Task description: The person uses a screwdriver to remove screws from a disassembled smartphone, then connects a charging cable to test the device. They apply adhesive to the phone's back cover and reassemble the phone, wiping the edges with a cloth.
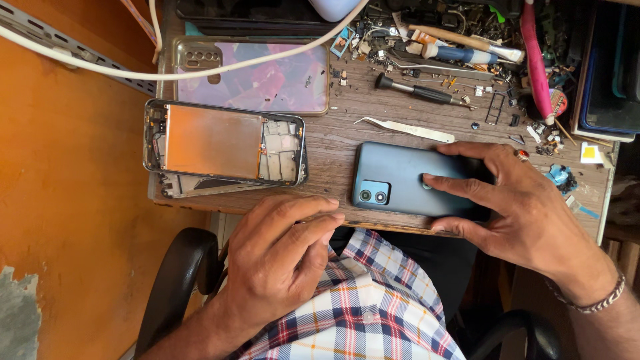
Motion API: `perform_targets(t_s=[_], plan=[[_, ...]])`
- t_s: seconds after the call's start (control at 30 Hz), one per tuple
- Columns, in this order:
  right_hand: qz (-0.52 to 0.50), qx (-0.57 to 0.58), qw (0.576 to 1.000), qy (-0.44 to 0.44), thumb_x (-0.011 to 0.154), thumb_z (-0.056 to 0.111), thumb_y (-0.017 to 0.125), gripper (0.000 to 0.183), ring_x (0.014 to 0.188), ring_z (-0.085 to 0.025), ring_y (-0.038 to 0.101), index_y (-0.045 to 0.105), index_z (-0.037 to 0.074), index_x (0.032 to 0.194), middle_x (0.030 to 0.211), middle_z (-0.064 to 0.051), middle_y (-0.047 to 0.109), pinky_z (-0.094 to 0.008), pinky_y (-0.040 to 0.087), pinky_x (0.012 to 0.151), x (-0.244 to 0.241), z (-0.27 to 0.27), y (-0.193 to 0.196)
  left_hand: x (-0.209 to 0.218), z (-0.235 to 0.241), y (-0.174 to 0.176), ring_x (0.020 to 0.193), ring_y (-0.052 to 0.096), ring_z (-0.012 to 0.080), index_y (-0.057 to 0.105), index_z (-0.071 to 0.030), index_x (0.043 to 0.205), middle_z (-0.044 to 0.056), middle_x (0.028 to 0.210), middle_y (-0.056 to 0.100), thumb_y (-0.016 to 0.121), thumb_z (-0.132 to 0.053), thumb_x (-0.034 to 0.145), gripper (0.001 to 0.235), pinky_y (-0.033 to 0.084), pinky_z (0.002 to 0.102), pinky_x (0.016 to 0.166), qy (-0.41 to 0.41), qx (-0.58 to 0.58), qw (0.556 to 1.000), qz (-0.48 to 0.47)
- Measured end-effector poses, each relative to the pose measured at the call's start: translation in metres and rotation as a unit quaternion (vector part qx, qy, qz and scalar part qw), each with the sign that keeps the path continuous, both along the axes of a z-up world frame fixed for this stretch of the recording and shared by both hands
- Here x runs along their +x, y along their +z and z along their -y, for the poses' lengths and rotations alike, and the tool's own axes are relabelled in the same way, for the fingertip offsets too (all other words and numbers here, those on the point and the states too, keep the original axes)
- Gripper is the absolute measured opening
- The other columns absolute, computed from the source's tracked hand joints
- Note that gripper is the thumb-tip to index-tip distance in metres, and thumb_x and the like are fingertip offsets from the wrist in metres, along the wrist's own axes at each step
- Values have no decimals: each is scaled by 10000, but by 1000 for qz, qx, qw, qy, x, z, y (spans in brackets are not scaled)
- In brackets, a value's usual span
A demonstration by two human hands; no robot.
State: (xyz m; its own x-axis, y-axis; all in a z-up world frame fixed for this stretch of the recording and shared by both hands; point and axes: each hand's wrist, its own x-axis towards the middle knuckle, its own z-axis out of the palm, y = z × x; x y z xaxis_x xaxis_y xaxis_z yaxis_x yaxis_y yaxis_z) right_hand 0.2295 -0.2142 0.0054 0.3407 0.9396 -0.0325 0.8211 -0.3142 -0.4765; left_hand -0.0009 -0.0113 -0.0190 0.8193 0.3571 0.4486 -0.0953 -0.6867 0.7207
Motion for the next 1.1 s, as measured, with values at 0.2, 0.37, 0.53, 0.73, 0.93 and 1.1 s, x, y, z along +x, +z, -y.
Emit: perform_targets(t_s=[0.2, 0.37, 0.53, 0.73, 0.93, 1.1], plan=[[12, 0, 1000, 7, 592, 407, 857, 580, 953, -221, 643, 773, 212, 1132, 1348, -59, 613, -325, 584, 721, -1, -1, 1, 1, 0, -1, 1023, 714, 256, 718, -34, 1061, 81, 1148, 719, 713, 13, 864, 202, 592, 383, 879, 1, -1, 1000, 0], [15, -4, 1000, 1, 593, 401, 856, 575, 954, -226, 643, 776, 214, 1131, 1346, -58, 613, -324, 587, 713, -3, -2, 2, 1, 0, -3, 1026, 719, 248, 718, -35, 1062, 79, 1148, 718, 715, 12, 864, 203, 585, 388, 892, -2, -4, 1000, -2], [10, -21, 1000, -6, 590, 394, 855, 571, 938, -226, 646, 779, 208, 1125, 1339, -59, 608, -320, 586, 671, -4, -3, 4, 1, 0, -5, 1030, 718, 245, 719, -33, 1062, 79, 1147, 719, 723, 3, 867, 198, 585, 385, 887, -4, -7, 1000, -6], [23, -25, 999, 4, 598, 408, 842, 562, 944, -210, 652, 779, 211, 1121, 1345, -57, 605, -332, 574, 690, -4, -4, 6, 1, 0, -6, 1037, 712, 245, 720, -30, 1062, 77, 1155, 714, 731, -5, 871, 193, 583, 391, 891, -7, -5, 1000, -9], [20, -43, 999, 0, 596, 410, 837, 561, 931, -202, 655, 777, 221, 1121, 1353, -60, 599, -323, 577, 668, -3, -6, 6, 1, -1, -8, 1059, 698, 250, 722, -32, 1057, 74, 1177, 699, 735, -11, 871, 188, 579, 392, 894, -10, 2, 1000, -23], [19, -61, 998, -5, 598, 399, 835, 552, 934, -209, 664, 779, 227, 1120, 1349, -67, 603, -331, 578, 642, -4, -7, 9, 2, 0, -7, 1081, 679, 260, 729, -34, 1082, 78, 1216, 685, 749, -30, 863, 220, 567, 393, 898, -13, 20, 999, -46]])
